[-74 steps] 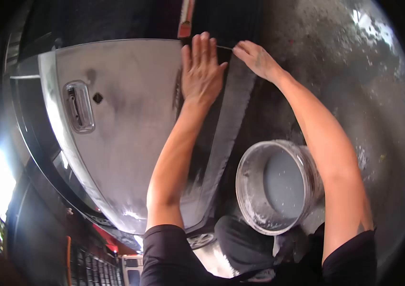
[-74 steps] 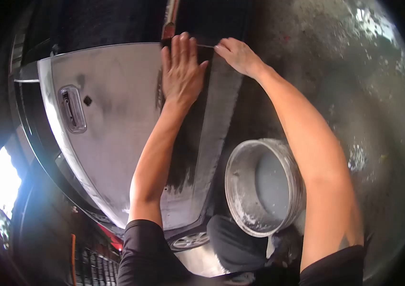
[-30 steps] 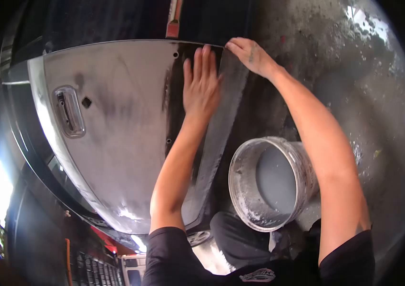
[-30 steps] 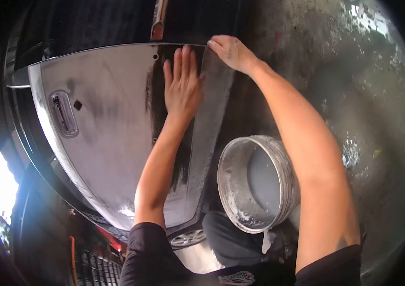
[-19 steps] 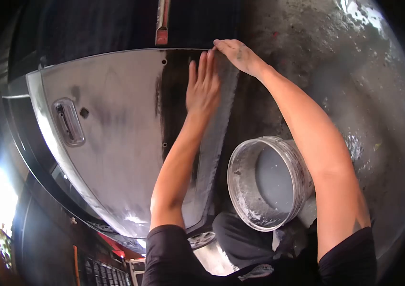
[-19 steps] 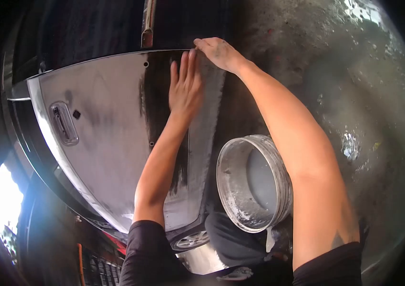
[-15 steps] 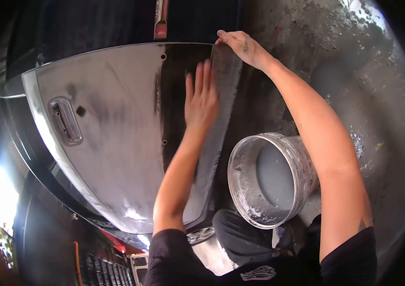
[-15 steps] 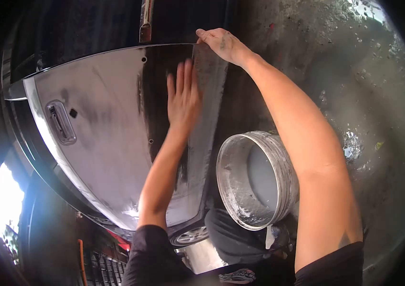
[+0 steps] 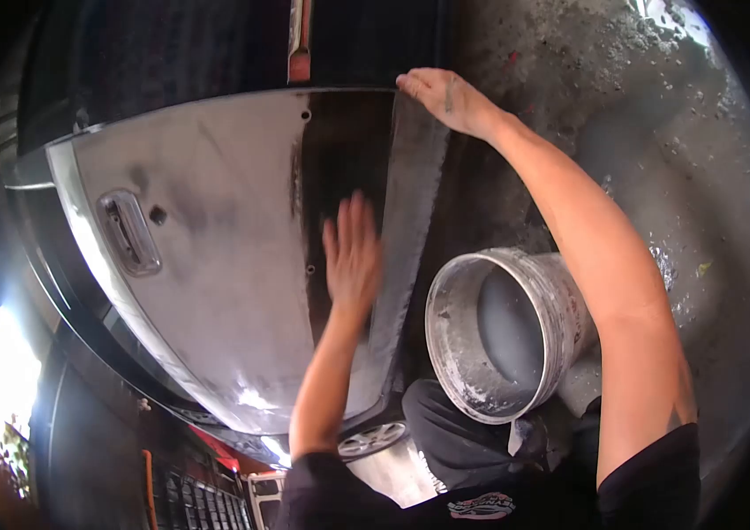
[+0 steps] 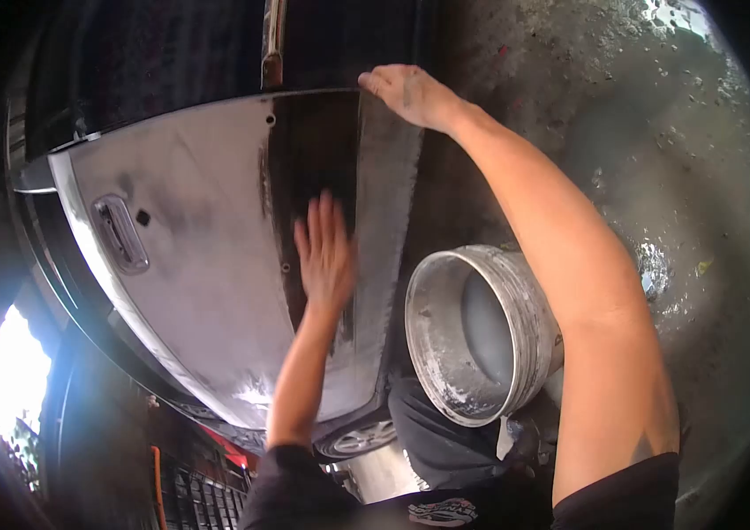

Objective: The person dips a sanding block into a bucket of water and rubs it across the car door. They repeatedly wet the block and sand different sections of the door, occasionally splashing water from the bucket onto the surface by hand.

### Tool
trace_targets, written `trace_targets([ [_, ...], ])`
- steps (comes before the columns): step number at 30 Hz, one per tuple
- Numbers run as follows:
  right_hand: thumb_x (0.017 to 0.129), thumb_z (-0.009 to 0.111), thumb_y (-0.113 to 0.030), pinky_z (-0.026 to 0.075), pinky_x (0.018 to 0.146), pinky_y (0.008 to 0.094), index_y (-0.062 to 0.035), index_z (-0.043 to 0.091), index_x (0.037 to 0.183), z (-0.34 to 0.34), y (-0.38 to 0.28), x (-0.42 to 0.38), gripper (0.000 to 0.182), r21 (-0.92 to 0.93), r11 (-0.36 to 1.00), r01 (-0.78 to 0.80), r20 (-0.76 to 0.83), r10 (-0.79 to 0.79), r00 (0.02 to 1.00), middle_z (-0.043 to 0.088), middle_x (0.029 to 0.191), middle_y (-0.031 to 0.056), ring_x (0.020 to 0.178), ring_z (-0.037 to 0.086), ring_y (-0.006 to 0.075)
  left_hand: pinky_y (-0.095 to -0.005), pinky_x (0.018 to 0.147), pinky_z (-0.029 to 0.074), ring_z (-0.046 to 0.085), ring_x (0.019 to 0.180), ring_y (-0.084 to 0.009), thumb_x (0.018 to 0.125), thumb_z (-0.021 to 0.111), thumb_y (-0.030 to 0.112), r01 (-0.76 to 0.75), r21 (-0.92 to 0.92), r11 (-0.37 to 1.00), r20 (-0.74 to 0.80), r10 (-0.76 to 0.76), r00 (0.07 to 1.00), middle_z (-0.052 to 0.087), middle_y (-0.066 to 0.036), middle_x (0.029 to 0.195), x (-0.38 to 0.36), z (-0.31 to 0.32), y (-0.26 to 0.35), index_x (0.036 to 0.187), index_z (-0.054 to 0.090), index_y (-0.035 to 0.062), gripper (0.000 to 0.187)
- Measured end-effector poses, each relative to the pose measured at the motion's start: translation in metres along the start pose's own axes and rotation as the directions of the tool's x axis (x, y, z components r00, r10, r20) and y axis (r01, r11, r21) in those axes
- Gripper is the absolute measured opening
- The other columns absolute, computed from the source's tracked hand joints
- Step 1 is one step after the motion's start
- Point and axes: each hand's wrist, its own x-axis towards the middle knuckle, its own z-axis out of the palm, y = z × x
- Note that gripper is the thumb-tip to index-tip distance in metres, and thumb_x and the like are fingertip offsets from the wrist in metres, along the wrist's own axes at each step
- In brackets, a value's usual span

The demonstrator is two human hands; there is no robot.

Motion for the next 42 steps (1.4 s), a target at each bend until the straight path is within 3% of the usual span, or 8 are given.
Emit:
trace_targets([
  [4, 0.105, 0.047, -0.044, 0.048, 0.096, 0.0425, -0.0031, 0.067, 0.109, 0.023, 0.016, 0.002, 0.046, -0.163, 0.969, 0.184, -0.124, -0.205, 0.971, 0.065, 0.111, 0.0185, 0.110, 0.061, 0.0368, -0.0544, 0.123, 0.019, 0.026, 0.154, -0.0317, 0.096, 0.063, 0.033, 0.034, -0.011, 0.999, 0.071, -0.033, 0.997, 0.030, -0.015, 0.166, -0.059, 0.012, -0.025, 0.153, 0.041, -0.0008, 0.070],
  [5, 0.106, 0.046, -0.040, 0.048, 0.097, 0.0436, -0.0028, 0.066, 0.112, 0.021, 0.000, 0.001, 0.042, -0.092, 0.994, -0.063, -0.055, 0.058, 0.997, 0.064, 0.113, 0.0189, 0.112, 0.061, 0.0373, -0.0543, 0.123, 0.020, 0.026, 0.154, -0.0321, 0.096, 0.062, 0.032, 0.018, -0.023, 1.000, 0.038, -0.017, 0.999, 0.030, -0.015, 0.166, -0.012, -0.004, -0.025, 0.153, 0.040, -0.0017, 0.069],
  [9, 0.106, 0.046, -0.033, 0.048, 0.097, 0.0441, -0.0003, 0.064, 0.111, 0.024, 0.011, 0.002, 0.038, -0.094, 0.987, 0.130, -0.094, -0.139, 0.986, 0.064, 0.112, 0.0200, 0.111, 0.061, 0.0381, -0.0522, 0.122, 0.024, 0.031, 0.152, -0.0333, 0.101, 0.055, 0.030, -0.030, -0.017, 0.999, -0.334, 0.023, 0.942, 0.035, -0.017, 0.162, 0.148, -0.043, -0.012, 0.148, 0.045, -0.0044, 0.059],
  [15, 0.104, 0.052, -0.039, 0.049, 0.091, 0.0441, 0.0004, 0.062, 0.103, 0.019, 0.009, 0.004, 0.040, -0.083, 0.995, 0.047, -0.076, -0.053, 0.996, 0.063, 0.101, 0.0199, 0.103, 0.062, 0.0391, -0.0547, 0.123, 0.019, 0.026, 0.154, -0.0340, 0.096, 0.064, 0.029, 0.168, -0.052, 0.984, 0.119, -0.161, 0.980, 0.029, -0.017, 0.166, -0.077, 0.007, -0.036, 0.153, 0.041, -0.0025, 0.069],
  [23, 0.105, 0.052, -0.040, 0.048, 0.094, 0.0426, 0.0004, 0.063, 0.110, 0.020, 0.003, 0.008, 0.042, -0.035, 0.996, 0.077, -0.071, -0.079, 0.994, 0.065, 0.108, 0.0193, 0.106, 0.064, 0.0344, -0.0532, 0.123, 0.021, 0.029, 0.153, -0.0318, 0.102, 0.052, 0.027, 0.004, -0.068, 0.998, -0.413, -0.032, 0.910, 0.037, -0.016, 0.162, 0.160, -0.037, -0.022, 0.150, 0.044, -0.0036, 0.057],
  [29, 0.106, 0.049, -0.031, 0.050, 0.095, 0.0416, 0.0001, 0.063, 0.110, 0.019, 0.020, 0.002, 0.034, -0.130, 0.962, 0.242, -0.093, -0.255, 0.962, 0.065, 0.108, 0.0172, 0.107, 0.063, 0.0368, -0.0537, 0.124, 0.019, 0.028, 0.154, -0.0322, 0.096, 0.062, 0.027, 0.150, -0.018, 0.989, 0.018, -0.149, 0.989, 0.031, -0.015, 0.166, -0.055, 0.010, -0.039, 0.151, 0.043, -0.0021, 0.065],
  [36, 0.105, 0.049, -0.032, 0.050, 0.096, 0.0408, -0.0002, 0.064, 0.110, 0.033, 0.010, -0.001, 0.035, -0.121, 0.988, 0.095, -0.067, -0.104, 0.992, 0.065, 0.116, 0.0191, 0.112, 0.063, 0.0367, -0.0531, 0.122, 0.024, 0.031, 0.151, -0.0328, 0.099, 0.058, 0.026, -0.001, -0.027, 1.000, -0.411, -0.010, 0.912, 0.037, -0.017, 0.161, 0.169, -0.046, -0.025, 0.147, 0.048, -0.0035, 0.057],
  [42, 0.106, 0.048, -0.024, 0.050, 0.092, 0.0448, -0.0006, 0.063, 0.108, 0.015, 0.017, 0.004, 0.028, -0.123, 0.975, 0.184, -0.067, -0.193, 0.979, 0.065, 0.107, 0.0174, 0.106, 0.063, 0.0365, -0.0541, 0.124, 0.019, 0.027, 0.154, -0.0360, 0.098, 0.061, 0.029, 0.105, -0.037, 0.994, -0.029, -0.106, 0.994, 0.032, -0.018, 0.164, -0.050, -0.002, -0.037, 0.152, 0.041, -0.0033, 0.066],
])
